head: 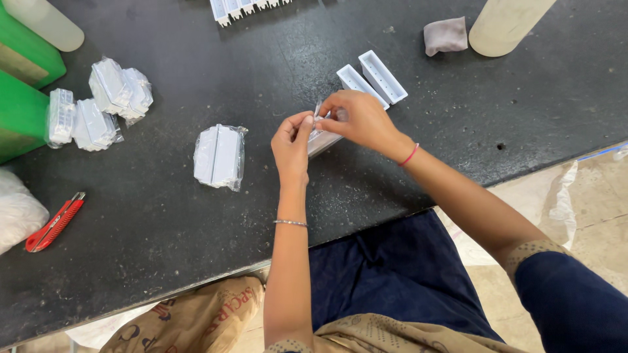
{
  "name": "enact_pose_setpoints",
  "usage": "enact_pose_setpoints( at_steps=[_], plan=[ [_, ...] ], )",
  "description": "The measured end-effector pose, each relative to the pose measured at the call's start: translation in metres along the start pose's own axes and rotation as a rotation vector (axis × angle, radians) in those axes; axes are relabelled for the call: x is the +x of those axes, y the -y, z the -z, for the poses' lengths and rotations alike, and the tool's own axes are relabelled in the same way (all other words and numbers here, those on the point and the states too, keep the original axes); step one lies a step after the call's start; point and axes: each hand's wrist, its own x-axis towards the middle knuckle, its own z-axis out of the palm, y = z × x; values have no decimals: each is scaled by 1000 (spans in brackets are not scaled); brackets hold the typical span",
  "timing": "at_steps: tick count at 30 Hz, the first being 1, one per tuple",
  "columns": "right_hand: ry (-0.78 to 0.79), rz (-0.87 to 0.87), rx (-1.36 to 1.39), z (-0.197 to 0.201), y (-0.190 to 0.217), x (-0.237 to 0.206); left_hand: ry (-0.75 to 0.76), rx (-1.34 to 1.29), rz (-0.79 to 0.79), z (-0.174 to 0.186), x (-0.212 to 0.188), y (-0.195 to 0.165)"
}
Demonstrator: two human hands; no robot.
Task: The person wipes small white plastic containers with a cloth, then places them into clear plastic bags and seals them. The person repeats this cycle for several containers, stacking the sealed packages on the table.
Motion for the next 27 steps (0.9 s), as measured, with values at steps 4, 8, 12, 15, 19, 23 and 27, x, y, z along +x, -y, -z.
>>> enact_pose_setpoints(
  at_steps=[4,8,12,15,19,23,27],
  plan=[
    [20,-85,191,-11,-3,-1,21,89,-75,4,-14,-12],
    [90,-241,562,-15,-14,1,-15,278,-133,4,-22,-27],
    [143,-293,694,-9,-23,-1,-119,514,-258,-3,-37,-41],
    [142,-389,998,3,-26,0,-175,763,-474,-5,-49,-48],
    [116,-139,397,17,-23,2,-165,785,-461,-7,-50,-51],
    [126,144,44,17,-15,7,-165,802,-431,-10,-46,-51],
    [174,203,-37,15,-10,11,-147,822,-409,-8,-45,-52]
  ],
)
